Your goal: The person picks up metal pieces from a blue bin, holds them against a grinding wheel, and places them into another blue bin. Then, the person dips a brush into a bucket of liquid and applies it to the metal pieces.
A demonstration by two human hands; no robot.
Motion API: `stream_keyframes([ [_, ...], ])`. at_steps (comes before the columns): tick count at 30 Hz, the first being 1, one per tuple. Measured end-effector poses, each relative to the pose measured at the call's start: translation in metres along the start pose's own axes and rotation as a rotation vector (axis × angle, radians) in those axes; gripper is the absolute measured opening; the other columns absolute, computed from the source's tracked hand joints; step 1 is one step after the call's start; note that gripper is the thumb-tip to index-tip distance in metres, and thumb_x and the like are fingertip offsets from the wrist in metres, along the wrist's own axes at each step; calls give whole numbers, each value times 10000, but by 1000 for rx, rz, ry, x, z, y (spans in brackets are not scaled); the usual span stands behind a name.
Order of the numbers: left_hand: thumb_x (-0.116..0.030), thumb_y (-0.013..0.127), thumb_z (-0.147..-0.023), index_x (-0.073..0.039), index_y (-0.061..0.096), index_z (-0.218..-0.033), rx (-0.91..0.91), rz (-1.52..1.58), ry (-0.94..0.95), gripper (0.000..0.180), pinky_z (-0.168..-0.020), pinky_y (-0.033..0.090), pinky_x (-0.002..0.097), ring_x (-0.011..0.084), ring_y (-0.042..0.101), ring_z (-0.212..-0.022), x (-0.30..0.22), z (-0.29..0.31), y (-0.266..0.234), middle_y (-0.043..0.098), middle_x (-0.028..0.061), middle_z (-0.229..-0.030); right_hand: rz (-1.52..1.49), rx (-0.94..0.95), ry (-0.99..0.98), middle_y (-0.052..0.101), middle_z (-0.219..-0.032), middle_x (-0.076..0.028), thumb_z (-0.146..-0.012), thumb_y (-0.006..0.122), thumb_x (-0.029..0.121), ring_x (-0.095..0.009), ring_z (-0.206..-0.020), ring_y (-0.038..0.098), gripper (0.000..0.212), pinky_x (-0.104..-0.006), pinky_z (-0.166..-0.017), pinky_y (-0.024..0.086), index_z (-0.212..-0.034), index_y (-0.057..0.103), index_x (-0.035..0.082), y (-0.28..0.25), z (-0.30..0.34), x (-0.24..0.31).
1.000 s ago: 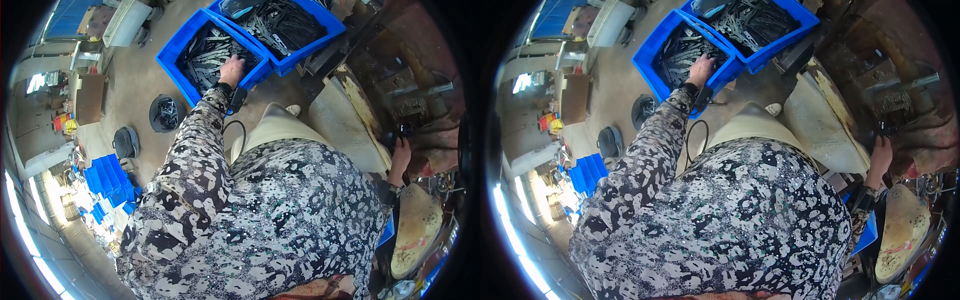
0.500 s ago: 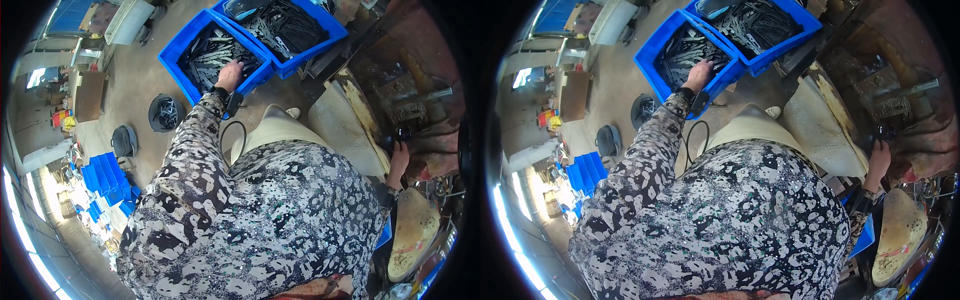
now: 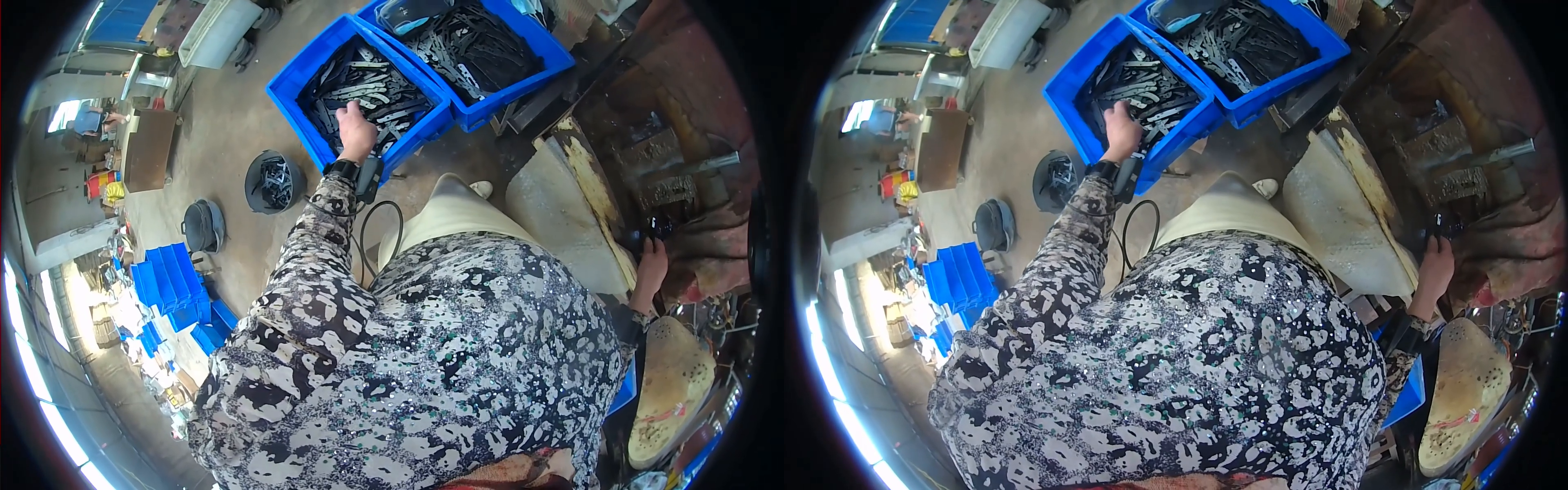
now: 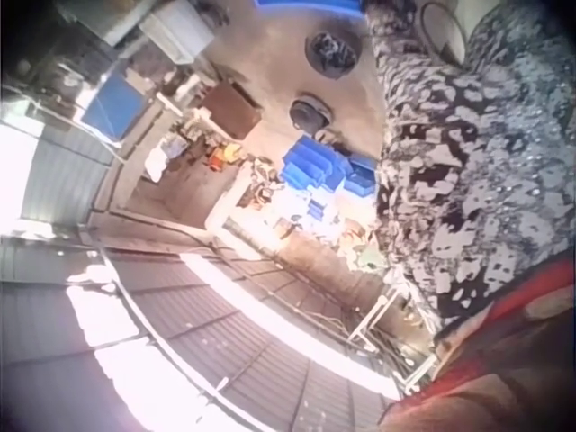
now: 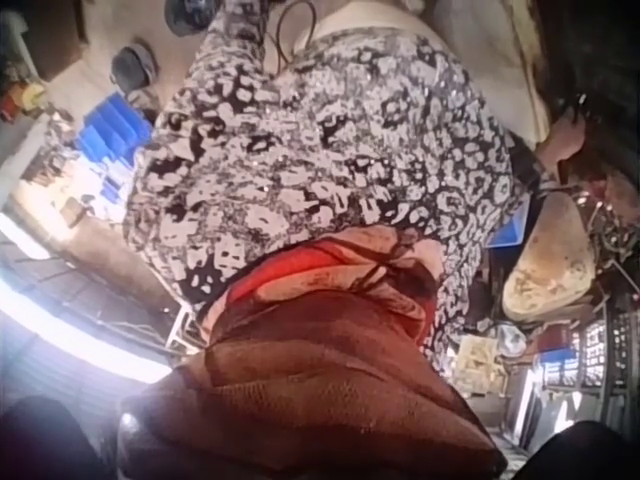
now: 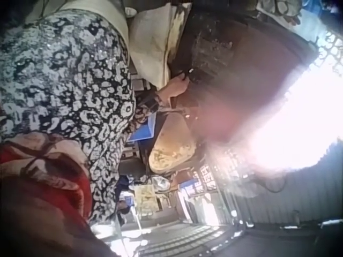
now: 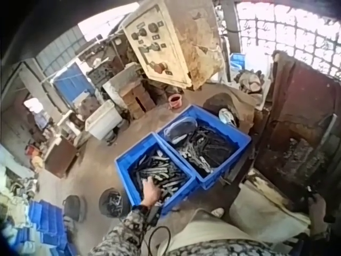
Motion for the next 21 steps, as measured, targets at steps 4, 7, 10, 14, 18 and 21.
stream_keyframes([
  [4,-82,646,-696,-61,534,-1253,216,287,-512,569,-715,531,420,394,644,-838,107,-21,57,632,264,-1019,46,-20,-29,636,-1057,-235,-907,539,304,-399,-1002,594,388,-429,-835,461,-1157,614,17,-13,7,2],
  [7,-96,653,-709,18,566,-1162,618,-69,379,475,-639,549,373,359,656,-685,158,-29,59,654,260,-906,-18,16,-120,637,-1051,-244,-914,529,318,-399,-1006,592,410,-424,-836,461,-1157,604,-4,-4,-9,20],
  [10,-3,542,-793,51,572,-954,647,494,-395,172,-655,567,368,303,638,-731,83,-4,85,617,210,-873,42,-48,-33,641,-1043,-241,-915,528,314,-398,-989,597,403,-426,-830,460,-1158,605,2,-9,5,-6],
  [14,59,404,-835,54,504,-990,382,1074,-1031,184,-667,566,400,236,597,-745,46,35,35,585,152,-887,-3,-6,-54,632,-1065,-241,-906,539,306,-407,-1026,580,402,-426,-850,453,-1153,608,-4,-6,-9,5],
  [18,25,453,-788,-37,484,-890,413,1394,-820,123,-457,407,290,156,475,-536,2,28,18,590,137,-790,-8,23,-107,620,-982,-272,-919,522,291,-440,-934,580,355,-456,-784,454,-1098,612,-2,-15,-12,11],
  [21,-103,505,-848,-77,518,-892,601,1456,-548,53,-406,348,224,97,460,-502,-54,21,7,566,73,-667,0,16,-140,627,-986,-270,-933,515,272,-430,-915,594,341,-454,-781,462,-1093,608,-14,-10,-10,-6],
])
Point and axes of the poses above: each hand's wrist, its own z-axis away from the middle knuckle, its own y-axis out of the palm, x = y × z, the point moved 8 cm from there along -z, towards the middle knuckle
